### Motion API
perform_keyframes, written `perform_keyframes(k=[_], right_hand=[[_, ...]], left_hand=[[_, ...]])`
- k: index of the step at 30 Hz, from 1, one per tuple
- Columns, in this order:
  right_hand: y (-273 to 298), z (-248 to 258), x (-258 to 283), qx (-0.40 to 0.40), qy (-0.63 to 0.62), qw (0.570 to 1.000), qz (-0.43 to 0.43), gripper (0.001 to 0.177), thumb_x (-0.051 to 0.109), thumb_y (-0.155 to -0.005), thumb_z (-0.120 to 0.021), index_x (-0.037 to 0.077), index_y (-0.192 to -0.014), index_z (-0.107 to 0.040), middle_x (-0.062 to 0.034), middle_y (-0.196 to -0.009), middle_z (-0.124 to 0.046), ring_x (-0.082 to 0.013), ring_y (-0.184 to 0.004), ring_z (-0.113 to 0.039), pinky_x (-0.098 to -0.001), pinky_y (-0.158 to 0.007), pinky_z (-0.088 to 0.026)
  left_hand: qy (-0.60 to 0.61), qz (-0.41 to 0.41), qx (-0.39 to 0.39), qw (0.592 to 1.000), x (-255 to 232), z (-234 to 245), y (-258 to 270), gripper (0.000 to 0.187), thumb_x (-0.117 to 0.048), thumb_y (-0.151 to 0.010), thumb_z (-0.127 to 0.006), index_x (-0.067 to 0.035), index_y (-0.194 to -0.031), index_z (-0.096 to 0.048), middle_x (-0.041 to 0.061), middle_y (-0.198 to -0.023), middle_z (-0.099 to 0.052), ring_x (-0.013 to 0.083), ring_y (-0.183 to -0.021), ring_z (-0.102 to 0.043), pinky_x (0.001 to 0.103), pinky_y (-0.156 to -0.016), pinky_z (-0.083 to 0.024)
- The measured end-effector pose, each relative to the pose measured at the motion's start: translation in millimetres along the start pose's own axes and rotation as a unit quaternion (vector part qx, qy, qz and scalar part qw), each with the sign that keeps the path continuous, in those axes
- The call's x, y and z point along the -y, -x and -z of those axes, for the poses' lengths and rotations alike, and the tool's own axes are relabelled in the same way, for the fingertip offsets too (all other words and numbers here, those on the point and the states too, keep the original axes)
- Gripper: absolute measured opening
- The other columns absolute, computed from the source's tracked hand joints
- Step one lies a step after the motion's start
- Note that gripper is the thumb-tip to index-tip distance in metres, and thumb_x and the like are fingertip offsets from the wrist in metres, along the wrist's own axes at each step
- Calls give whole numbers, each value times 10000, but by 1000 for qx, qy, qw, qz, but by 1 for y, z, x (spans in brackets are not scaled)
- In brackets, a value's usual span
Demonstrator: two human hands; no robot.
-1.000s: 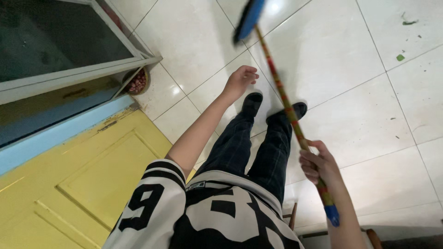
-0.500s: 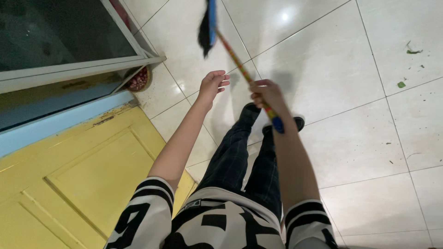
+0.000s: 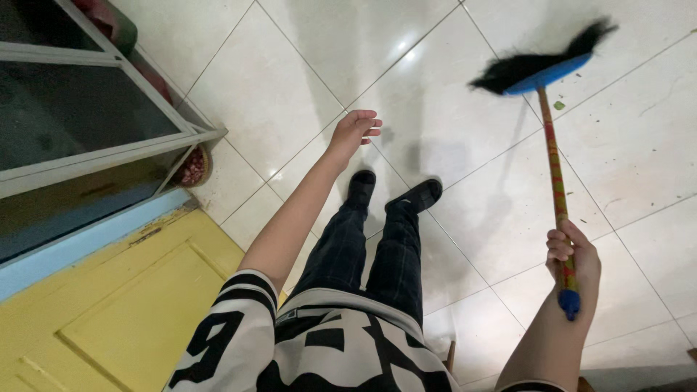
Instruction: The person sweeps a tiled floor with a broom, moving debris toward a central area. They briefly lift a small wooden stool to sweep underneath it, then continue sweeping the surrounding floor.
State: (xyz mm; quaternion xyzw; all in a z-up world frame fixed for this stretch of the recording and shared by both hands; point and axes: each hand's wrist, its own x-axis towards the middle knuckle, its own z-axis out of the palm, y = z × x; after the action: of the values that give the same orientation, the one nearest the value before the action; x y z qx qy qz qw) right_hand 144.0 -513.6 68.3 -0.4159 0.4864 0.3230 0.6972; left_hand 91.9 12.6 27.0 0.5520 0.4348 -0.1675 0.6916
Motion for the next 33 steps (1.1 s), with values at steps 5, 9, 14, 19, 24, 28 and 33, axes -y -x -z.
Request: perform_keyframes(k=[5,9,14,19,24,28,33], right_hand=[[87,21,-9,-82,130,981,118,196,119,-1035,-577,77,-1217,-518,5,-756,-523,-13,-491,-389,-157,-382,-299],[143,30,-28,39,90,989,115,177,145,-1071,-574,76,-1230,-537,55,-686,-451,-15,-431,-342,-157,-294,-252],[110,-22,-76,128,27,990,-43,259,124,-993,-550,99,-1245,-604,66,-583,-428,-9,-366,-336,-168,-254,-234],[18,-118,-116,183,203,961,-45,328,49,-908,-688,-15,-1204,-562,-88,-699,-620,-95,-426,-478,-244,-363,-357],[-43,-47,-74,105,230,967,-23,331,71,-939,-650,-52,-1246,-660,-76,-688,-621,-57,-431,-446,-190,-337,-330],[-34,90,-16,154,-21,988,-15,394,134,-1004,-604,36,-1379,-534,4,-725,-528,5,-442,-384,-140,-320,-296],[4,160,48,7,-111,992,62,316,110,-1048,-605,36,-1351,-556,-2,-782,-561,-7,-510,-444,-120,-394,-355]], left_hand=[[-36,3,29,999,11,-39,12,310,-208,-961,-553,-70,-1233,-608,52,-1149,-738,144,-994,-703,310,-833,-510],[-49,1,32,998,22,-57,17,311,-207,-960,-557,-75,-1237,-606,49,-1140,-738,134,-990,-701,307,-846,-517],[-55,-2,18,998,24,-76,22,302,-201,-955,-562,-77,-1226,-612,45,-1132,-740,135,-986,-709,309,-841,-515],[-89,-32,28,995,23,-97,24,293,-208,-961,-569,-74,-1219,-608,43,-1135,-739,137,-988,-705,311,-841,-514],[-135,-32,45,989,17,-118,25,297,-200,-957,-574,-84,-1228,-610,45,-1135,-735,145,-1008,-702,311,-844,-511],[-162,-27,60,985,6,-142,24,291,-197,-962,-564,-86,-1227,-606,39,-1146,-735,147,-1021,-699,307,-850,-508],[-181,-37,81,979,2,-171,24,295,-201,-965,-555,-85,-1233,-597,41,-1152,-731,140,-1022,-697,302,-847,-497]])
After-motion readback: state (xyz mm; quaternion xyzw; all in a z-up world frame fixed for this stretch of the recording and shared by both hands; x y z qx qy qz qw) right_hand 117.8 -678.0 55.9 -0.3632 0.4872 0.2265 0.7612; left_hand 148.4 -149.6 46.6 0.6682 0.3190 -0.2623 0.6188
